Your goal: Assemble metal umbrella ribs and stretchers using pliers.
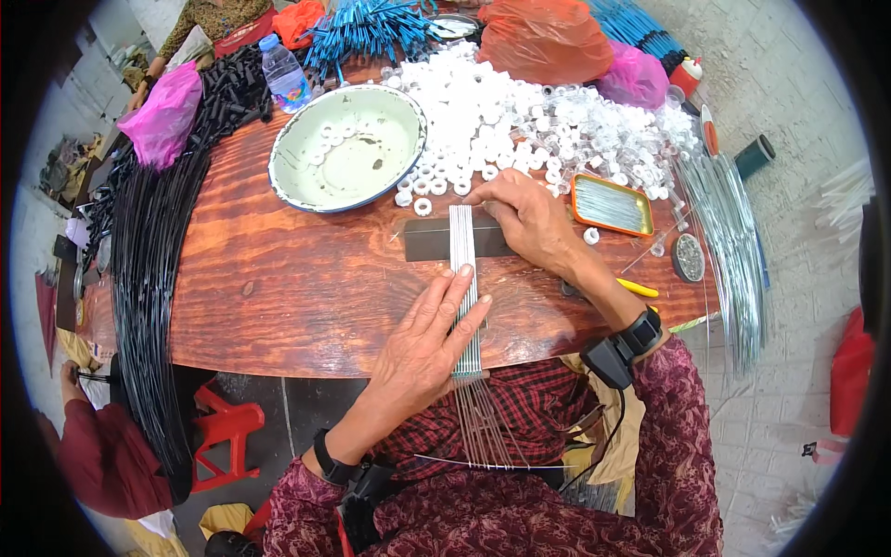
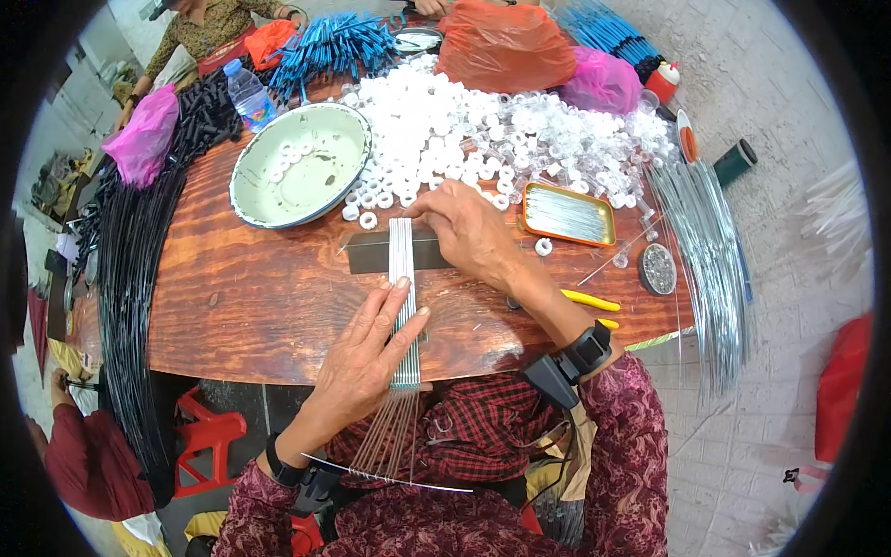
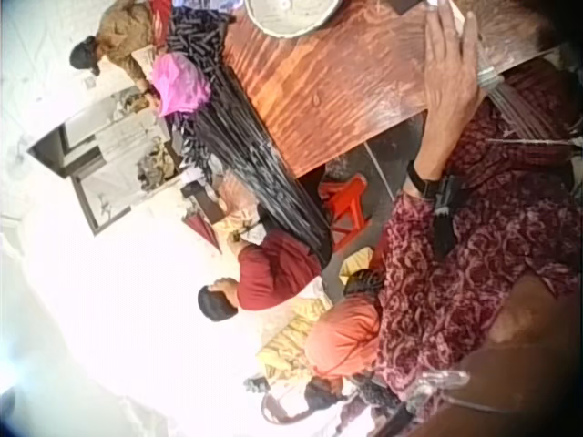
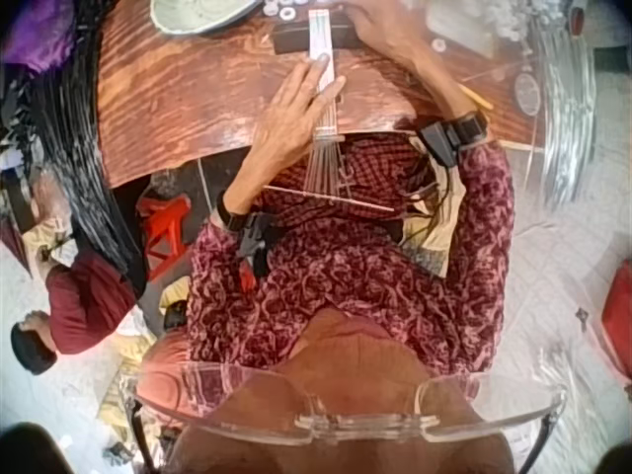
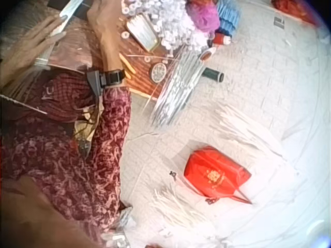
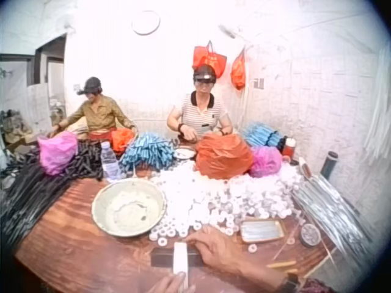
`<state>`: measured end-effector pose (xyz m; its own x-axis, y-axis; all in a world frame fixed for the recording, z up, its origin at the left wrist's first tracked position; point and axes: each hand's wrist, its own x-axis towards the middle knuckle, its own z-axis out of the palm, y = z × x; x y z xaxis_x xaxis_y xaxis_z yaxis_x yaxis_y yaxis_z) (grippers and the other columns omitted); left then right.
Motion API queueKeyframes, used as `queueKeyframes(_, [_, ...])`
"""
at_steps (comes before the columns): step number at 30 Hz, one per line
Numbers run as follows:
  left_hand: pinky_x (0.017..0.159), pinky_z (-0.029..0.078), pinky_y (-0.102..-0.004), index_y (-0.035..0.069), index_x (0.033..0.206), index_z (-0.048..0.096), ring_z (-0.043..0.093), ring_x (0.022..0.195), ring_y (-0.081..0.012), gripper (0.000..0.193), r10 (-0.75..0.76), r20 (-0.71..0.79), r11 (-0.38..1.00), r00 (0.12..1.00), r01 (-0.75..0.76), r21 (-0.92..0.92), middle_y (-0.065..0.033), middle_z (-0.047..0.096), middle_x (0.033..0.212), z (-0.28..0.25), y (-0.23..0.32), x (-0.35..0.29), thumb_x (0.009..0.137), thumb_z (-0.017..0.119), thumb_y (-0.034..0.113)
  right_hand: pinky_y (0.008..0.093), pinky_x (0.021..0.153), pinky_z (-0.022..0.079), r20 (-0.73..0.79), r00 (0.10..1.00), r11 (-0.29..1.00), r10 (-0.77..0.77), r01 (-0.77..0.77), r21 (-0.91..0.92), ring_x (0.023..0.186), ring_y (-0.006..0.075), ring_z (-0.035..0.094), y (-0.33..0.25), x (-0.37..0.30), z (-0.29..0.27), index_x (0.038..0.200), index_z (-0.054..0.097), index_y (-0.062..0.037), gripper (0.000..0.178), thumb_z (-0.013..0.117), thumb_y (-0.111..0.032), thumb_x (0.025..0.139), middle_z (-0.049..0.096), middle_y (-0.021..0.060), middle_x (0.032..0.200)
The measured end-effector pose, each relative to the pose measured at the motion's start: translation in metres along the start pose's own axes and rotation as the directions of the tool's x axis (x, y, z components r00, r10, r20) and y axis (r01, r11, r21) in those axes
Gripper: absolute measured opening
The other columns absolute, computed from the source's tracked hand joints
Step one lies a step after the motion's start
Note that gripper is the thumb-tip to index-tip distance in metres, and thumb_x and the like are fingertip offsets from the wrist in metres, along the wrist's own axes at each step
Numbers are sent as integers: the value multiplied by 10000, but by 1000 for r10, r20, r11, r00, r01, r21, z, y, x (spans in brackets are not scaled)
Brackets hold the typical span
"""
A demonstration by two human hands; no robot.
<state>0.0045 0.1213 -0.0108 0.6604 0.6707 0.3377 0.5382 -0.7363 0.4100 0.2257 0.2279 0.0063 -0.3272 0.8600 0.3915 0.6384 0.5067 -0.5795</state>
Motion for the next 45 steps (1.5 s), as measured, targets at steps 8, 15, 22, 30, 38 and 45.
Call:
queueKeyframes(8, [1068, 436, -478, 83, 1397, 508, 380, 1380, -429, 688, 1, -2, 999, 1000, -1, 48, -228, 344, 1529, 2, -1, 1, 748, 738, 106, 385, 768, 460, -33, 998, 997, -53, 51, -53, 848, 269, 563, -3, 0, 7, 1020, 705, -101, 227, 565, 13, 882, 555, 95, 837])
queueKeyframes(15, [1063, 439, -479, 79, 1390, 516, 381, 1382, -424, 673, 6, -4, 999, 1000, -6, 44, -228, 351, 1526, 1, 0, 0, 753, 731, 101, 411, 812, 459, -56, 995, 996, -85, 86, 24, 892, 318, 563, -3, 4, 15, 1036, 684, -65, 286, 525, 64, 836, 562, 118, 868])
queueKeyframes(22, [1062, 434, -474, 65, 1379, 513, 378, 1375, -433, 680, 18, 17, 996, 1000, -20, 81, -225, 351, 1524, 1, 0, -2, 771, 742, 262, 399, 874, 448, -199, 939, 958, -279, 287, 12, 1039, 330, 551, -29, 1, 7, 1054, 632, -31, 316, 484, 76, 796, 591, 157, 1055])
queueKeyframes(30, [1125, 371, -474, 74, 1427, 437, 320, 1413, -426, 939, 47, -28, 995, 999, -45, 94, -206, 295, 1554, 8, -5, -6, 593, 862, 157, 401, 926, 479, 314, 933, 985, -174, 167, 51, 1050, 326, 597, -76, -92, -48, 1183, 609, -51, 383, 566, 8, 807, 598, 140, 1166])
queueKeyframes(38, [1125, 383, -471, 102, 1436, 432, 312, 1421, -412, 959, 110, -75, 988, 991, -100, 121, -182, 292, 1561, 10, -3, -14, 621, 886, 321, 414, 962, 472, 72, 992, 987, -101, 91, 132, 1154, 331, 581, -150, -138, -35, 1271, 590, -39, 544, 784, -176, 781, 602, 144, 1232])
queueKeyframes(45, [1111, 400, -466, 113, 1293, 604, 307, 1422, -410, 752, 122, -100, 991, 987, -116, 63, -151, 292, 1571, 20, -8, -12, 629, 892, 318, 359, 789, 517, -170, 945, 947, -279, 300, 114, 933, 284, 642, -148, -123, -13, 1089, 686, -26, 283, 731, -107, 822, 674, 113, 1003])
